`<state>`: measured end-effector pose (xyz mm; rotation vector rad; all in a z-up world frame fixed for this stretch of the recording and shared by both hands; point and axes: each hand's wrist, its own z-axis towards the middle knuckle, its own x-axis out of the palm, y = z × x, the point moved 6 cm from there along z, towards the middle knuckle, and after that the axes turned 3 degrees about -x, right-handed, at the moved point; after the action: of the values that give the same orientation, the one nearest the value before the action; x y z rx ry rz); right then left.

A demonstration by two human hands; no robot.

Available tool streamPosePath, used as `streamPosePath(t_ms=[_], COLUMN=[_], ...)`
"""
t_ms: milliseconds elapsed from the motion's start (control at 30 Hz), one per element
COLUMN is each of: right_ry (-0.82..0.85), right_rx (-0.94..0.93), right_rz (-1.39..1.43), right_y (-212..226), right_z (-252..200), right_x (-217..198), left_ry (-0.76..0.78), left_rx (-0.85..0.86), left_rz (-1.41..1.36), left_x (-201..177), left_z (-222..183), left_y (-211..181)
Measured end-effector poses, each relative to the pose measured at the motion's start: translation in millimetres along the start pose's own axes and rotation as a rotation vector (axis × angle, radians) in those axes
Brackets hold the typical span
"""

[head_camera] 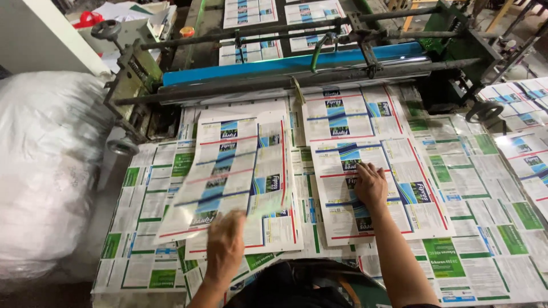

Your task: The person repeatedly picks up printed paper sheets from a conveyor and stacks them into two neat piles on the table. The hands work continuously, aligning each sheet before placing it down.

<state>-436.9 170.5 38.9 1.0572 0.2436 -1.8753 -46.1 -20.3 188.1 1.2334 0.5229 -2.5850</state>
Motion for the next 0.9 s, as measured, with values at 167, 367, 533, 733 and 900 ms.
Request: streamPosePath(t_ms=[167,367,533,733,900], right_ry=[0.012,0.007,0.012,0.029,0.046], right_rx=[0.008,-0.005,0.018,0.032,0.043], right_rz=[0.012,-0.004,0.003,-0.01,-0.047], right_y=[6,6,4,0,-2], right_z=[6,1,1,2,1], right_x=[-7,-8,-5,0,3], left_ry=[0.126,0.186,0.209,0.11,0.097], left_rx=[0.064,0.066,0.012,0.048,0.044], left_rz=[-0.082,-0.101,-0.147,-0.1,-0.093], left_x=[99,150,170,197,218], left_z=[-79,-78,-37,5,39], left_y=[24,47,63,79,91])
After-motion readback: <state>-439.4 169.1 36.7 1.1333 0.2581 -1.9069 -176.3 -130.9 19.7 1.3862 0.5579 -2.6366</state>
